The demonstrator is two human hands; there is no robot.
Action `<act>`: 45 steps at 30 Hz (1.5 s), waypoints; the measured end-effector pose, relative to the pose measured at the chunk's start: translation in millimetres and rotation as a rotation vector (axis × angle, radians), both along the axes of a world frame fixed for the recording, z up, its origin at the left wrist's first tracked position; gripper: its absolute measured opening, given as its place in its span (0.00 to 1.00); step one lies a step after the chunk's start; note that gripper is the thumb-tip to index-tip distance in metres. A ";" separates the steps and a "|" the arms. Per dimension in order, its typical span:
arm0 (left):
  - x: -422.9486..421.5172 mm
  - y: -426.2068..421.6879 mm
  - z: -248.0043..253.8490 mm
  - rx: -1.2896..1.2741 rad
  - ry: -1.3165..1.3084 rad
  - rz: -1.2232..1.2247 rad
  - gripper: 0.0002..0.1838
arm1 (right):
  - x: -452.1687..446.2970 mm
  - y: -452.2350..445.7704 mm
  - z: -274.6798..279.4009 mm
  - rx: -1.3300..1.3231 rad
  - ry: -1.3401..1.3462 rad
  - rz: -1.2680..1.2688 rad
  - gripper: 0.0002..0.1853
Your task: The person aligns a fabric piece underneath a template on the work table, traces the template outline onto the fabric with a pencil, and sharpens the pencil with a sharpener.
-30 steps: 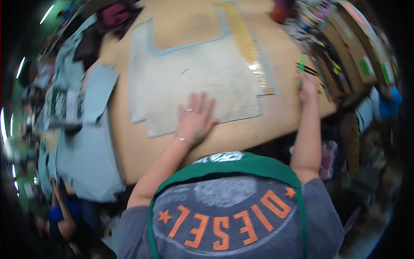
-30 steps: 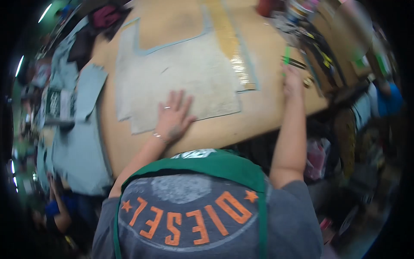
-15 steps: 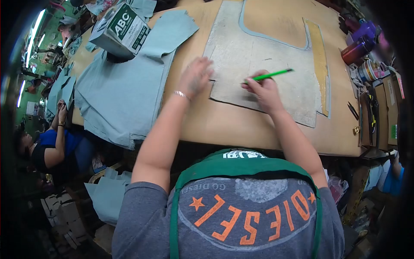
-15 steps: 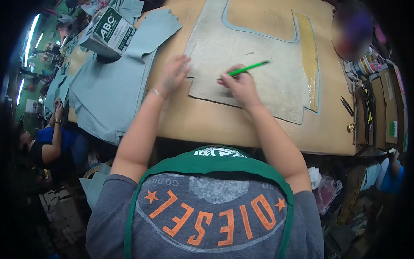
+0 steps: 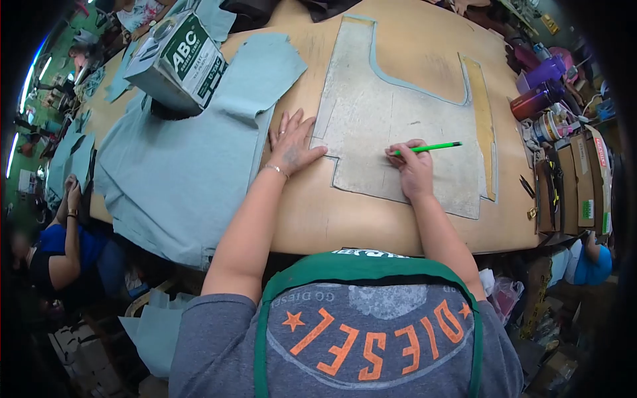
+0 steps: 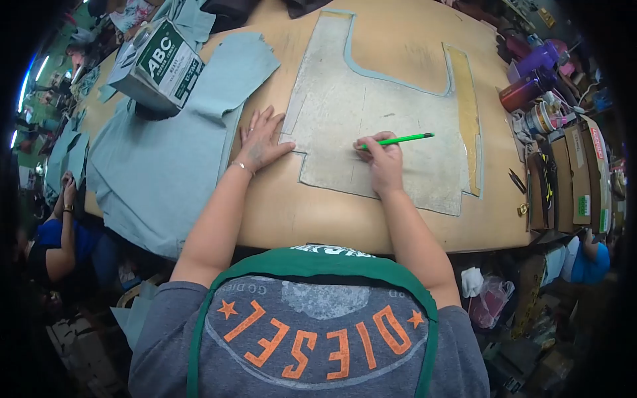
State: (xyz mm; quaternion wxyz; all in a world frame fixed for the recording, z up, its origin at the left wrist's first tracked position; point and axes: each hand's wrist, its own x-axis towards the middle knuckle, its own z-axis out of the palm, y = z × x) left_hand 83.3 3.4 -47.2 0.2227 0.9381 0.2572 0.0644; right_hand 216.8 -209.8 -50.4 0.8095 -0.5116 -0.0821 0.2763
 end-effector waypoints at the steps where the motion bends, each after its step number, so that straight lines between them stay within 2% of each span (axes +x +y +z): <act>1: 2.5 -4.4 1.1 -0.101 -0.014 0.048 0.34 | 5.5 -6.6 1.3 0.001 0.006 -0.005 0.07; 4: 16.4 -9.3 7.8 -0.244 -0.049 0.203 0.27 | 11.5 -12.9 3.0 -0.019 0.055 0.028 0.07; 7: 24.0 13.2 2.7 -0.358 -0.151 0.135 0.17 | 21.4 -15.7 2.4 0.054 0.153 0.087 0.08; 10: 35.9 24.1 7.1 -0.519 -0.192 0.168 0.12 | 29.1 -21.6 -5.4 0.152 0.243 0.121 0.08; 11: 33.6 23.5 15.3 -0.569 -0.192 0.178 0.13 | 30.9 -22.4 -7.6 0.170 0.252 0.132 0.08; 17: 21.6 31.8 12.6 -0.442 -0.147 0.045 0.17 | 34.4 -23.0 -10.3 0.206 0.262 0.162 0.08; 20: 12.6 24.2 11.4 -0.227 -0.003 -0.057 0.26 | 34.5 -23.1 -12.0 0.211 0.263 0.167 0.08; 23: 5.3 16.5 20.0 -0.217 0.116 -0.062 0.37 | 34.3 -22.4 -11.4 0.203 0.265 0.160 0.08; 26: 3.1 17.3 15.6 -0.184 0.125 -0.104 0.42 | 32.6 -22.2 -9.3 0.190 0.261 0.151 0.08; 32: 1.1 9.0 17.7 -0.157 0.114 -0.066 0.39 | 31.8 -21.6 -7.5 0.179 0.255 0.147 0.08; 35: 3.8 30.3 0.6 -0.321 -0.061 -0.140 0.33 | 31.0 -21.7 -7.1 0.174 0.249 0.148 0.08; 38: 8.4 37.0 2.0 -0.514 -0.123 -0.105 0.26 | 31.1 -21.1 -8.1 0.184 0.254 0.149 0.08; 45: 4.3 24.5 12.6 -0.273 0.067 -0.117 0.21 | 32.7 -21.7 -9.4 0.189 0.257 0.152 0.08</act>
